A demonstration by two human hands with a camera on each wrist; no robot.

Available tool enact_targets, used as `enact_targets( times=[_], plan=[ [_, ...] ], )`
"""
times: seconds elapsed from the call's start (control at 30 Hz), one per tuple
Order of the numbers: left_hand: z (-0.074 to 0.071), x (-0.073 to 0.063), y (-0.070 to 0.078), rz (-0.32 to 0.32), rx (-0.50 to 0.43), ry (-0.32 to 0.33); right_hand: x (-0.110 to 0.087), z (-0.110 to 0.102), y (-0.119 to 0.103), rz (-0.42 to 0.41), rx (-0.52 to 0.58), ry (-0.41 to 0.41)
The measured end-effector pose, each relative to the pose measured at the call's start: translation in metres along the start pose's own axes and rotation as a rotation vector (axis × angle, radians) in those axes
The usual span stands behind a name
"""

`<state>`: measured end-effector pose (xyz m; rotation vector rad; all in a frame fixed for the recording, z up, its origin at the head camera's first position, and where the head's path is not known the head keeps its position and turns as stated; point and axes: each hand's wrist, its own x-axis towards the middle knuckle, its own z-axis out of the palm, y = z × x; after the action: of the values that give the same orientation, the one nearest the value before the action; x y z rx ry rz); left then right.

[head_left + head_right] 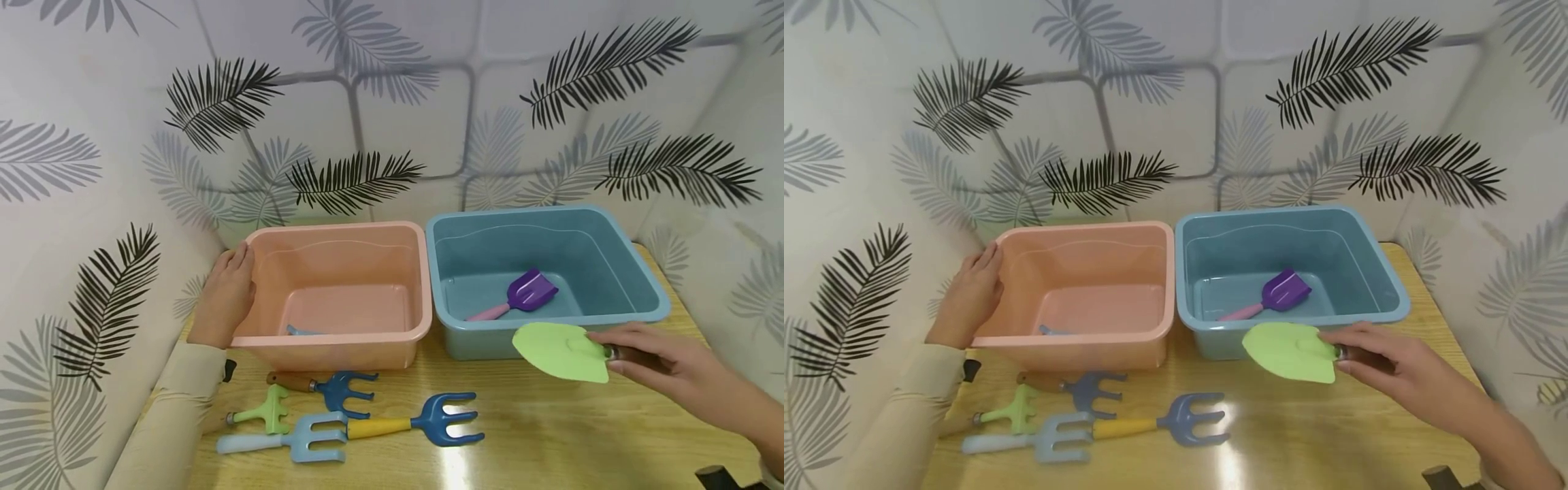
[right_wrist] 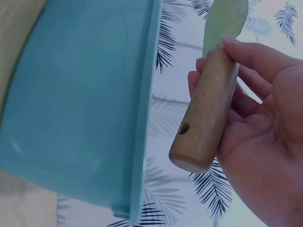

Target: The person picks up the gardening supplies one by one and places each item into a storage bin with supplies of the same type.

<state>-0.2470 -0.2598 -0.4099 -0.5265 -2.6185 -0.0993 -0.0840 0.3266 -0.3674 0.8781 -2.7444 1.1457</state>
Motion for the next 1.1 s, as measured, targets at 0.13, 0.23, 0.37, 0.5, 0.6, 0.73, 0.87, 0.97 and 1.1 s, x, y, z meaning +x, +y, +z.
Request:
enact_targets(
  times=[0.13, 0.23, 0.37, 0.5, 0.6, 0.73, 0.87, 0.97, 1.1],
  plan=[
    [-0.001, 0.001, 0.001, 0.003, 0.009, 0.003, 0.011, -0.016, 0.003, 0.024, -0.103, 0.027],
    [0.001, 0.002, -0.001, 0.008, 0.006, 0.010, 0.022, -0.026, 0.008, 0.026, -0.176, 0.035],
    [0.002, 0.004, -0.002, 0.012, -0.002, 0.025, 0.041, -0.038, 0.016, 0.022, -0.229, 0.013],
    [0.003, 0.003, -0.003, 0.030, -0.009, 0.054, 0.060, -0.049, 0.020, 0.044, -0.240, -0.048],
    [0.005, 0.002, -0.004, 0.029, -0.009, 0.054, 0.075, -0.055, 0.022, 0.035, -0.217, -0.117],
    [0.005, 0.002, -0.006, 0.010, -0.012, 0.027, 0.097, -0.060, 0.026, 0.018, -0.203, -0.194],
    [0.005, 0.001, -0.006, 0.018, -0.009, 0.040, 0.116, -0.061, 0.031, 0.078, -0.238, -0.257],
    [0.006, 0.001, -0.006, 0.026, -0.005, 0.055, 0.129, -0.061, 0.036, 0.126, -0.259, -0.320],
    [0.006, 0.002, -0.006, 0.029, 0.000, 0.066, 0.145, -0.059, 0.044, 0.160, -0.229, -0.421]
  ],
)
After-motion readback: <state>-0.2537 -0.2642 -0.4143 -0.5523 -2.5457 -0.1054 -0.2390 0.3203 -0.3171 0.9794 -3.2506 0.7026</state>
